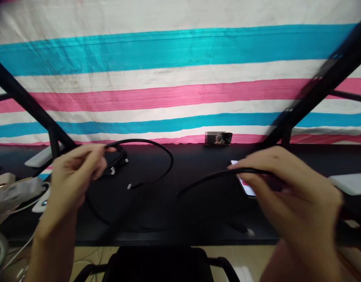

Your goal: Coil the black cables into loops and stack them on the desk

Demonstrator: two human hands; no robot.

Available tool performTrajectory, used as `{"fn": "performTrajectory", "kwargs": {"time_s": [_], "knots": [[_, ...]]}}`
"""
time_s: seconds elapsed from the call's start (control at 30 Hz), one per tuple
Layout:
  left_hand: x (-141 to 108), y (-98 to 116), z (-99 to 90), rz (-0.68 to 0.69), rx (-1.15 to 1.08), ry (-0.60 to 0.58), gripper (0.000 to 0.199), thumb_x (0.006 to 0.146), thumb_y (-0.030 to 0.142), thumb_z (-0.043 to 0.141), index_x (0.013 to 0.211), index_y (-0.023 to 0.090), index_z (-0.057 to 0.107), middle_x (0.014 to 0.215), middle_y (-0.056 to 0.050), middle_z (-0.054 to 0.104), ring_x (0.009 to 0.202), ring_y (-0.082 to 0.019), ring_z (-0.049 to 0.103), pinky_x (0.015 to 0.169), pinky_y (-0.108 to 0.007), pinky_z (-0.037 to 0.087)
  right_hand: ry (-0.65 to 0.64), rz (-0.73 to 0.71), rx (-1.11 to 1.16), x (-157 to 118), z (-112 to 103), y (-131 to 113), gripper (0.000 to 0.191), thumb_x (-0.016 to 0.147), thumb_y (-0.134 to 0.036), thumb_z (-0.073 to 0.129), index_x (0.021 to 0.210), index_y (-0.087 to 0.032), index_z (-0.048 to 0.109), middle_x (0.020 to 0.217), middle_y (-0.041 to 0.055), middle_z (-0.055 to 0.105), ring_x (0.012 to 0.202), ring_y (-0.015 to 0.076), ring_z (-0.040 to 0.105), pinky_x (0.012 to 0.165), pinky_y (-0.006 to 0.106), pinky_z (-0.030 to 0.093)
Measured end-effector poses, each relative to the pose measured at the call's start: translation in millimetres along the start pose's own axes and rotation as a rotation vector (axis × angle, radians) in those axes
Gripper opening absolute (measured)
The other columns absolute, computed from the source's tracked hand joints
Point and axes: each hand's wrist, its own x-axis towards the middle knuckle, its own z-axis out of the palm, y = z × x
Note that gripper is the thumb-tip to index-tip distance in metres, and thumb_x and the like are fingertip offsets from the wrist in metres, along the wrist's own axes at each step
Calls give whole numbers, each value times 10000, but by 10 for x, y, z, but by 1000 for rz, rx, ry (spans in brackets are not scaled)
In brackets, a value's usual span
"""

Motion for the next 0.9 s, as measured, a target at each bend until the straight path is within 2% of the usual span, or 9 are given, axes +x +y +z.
{"fn": "performTrajectory", "kwargs": {"time_s": [0.13, 0.23, 0.3, 0.4, 0.5, 0.57, 0.67, 0.8, 0.9], "knots": [[31, 176, 362, 223, 115, -302, 131, 865, 238, 597, 824, 189, 712, 683, 7, 624, 676, -119, 539, 644, -232, 416, 13, -184, -12, 225, 492, -327, 89, 813, -304, 702, 796, -242, 641, 851, 41, 595, 805, 178, 565, 667, 319, 432], [60, 218, 473, 339, 102, -481, 209, 910, 209, 521, 790, 168, 687, 713, -5, 631, 736, -132, 538, 762, -254, 414, -30, -215, 2, 207, 784, -487, 177, 815, -364, 691, 804, -207, 610, 1043, 95, 629, 914, 229, 570, 792, 388, 426], [63, 191, 474, 303, 97, -534, 292, 944, 218, 448, 774, 156, 677, 709, -8, 607, 713, -123, 526, 729, -244, 407, -34, -172, 65, 155, 913, -510, 200, 823, -383, 679, 828, -206, 588, 951, 66, 668, 846, 207, 604, 768, 360, 436], [17, 111, 428, 154, 64, -561, 362, 962, 294, 395, 805, 160, 693, 680, 0, 573, 653, -110, 528, 626, -226, 393, -41, -127, 137, 85, 1032, -475, 202, 816, -378, 693, 882, -213, 599, 713, -16, 665, 611, 137, 594, 607, 279, 428], [-92, 1, 371, -29, 15, -589, 248, 891, 371, 536, 976, 202, 696, 574, 46, 516, 540, -98, 494, 552, -219, 375, -43, -173, 108, 52, 1063, -437, 109, 829, -303, 689, 890, -217, 664, 655, -27, 669, 541, 121, 568, 564, 270, 408], [-185, -112, 323, -153, -13, -573, 272, 822, 372, 638, 1044, 220, 675, 528, 67, 496, 500, -91, 481, 533, -213, 369, 3, -115, 106, 42, 1033, -414, 49, 827, -260, 690, 867, -234, 701, 621, -31, 654, 527, 118, 547, 568, 271, 409], [-324, -350, 228, -309, -104, -490, 216, 850, 376, 598, 934, 192, 675, 520, 42, 560, 465, -78, 472, 496, -198, 349, 158, 141, 155, 5, 968, -335, 66, 832, -221, 667, 830, -259, 720, 685, -21, 670, 608, 131, 575, 619, 281, 431], [-474, -636, 94, -435, -247, -253, 254, 858, 422, 584, 890, 176, 636, 523, 24, 609, 365, -44, 343, 389, -184, 216, 429, 521, 312, -135, 983, -105, 59, 801, -249, 662, 799, -241, 720, 682, -15, 625, 633, 140, 555, 610, 291, 424], [-547, -709, 37, -443, -370, -106, 247, 861, 416, 594, 856, 170, 614, 400, 79, 443, 397, -67, 463, 451, -168, 323, 472, 747, 491, -272, 1050, 43, 90, 758, -290, 683, 725, -206, 685, 577, -39, 484, 514, 94, 410, 494, 248, 333]]}}
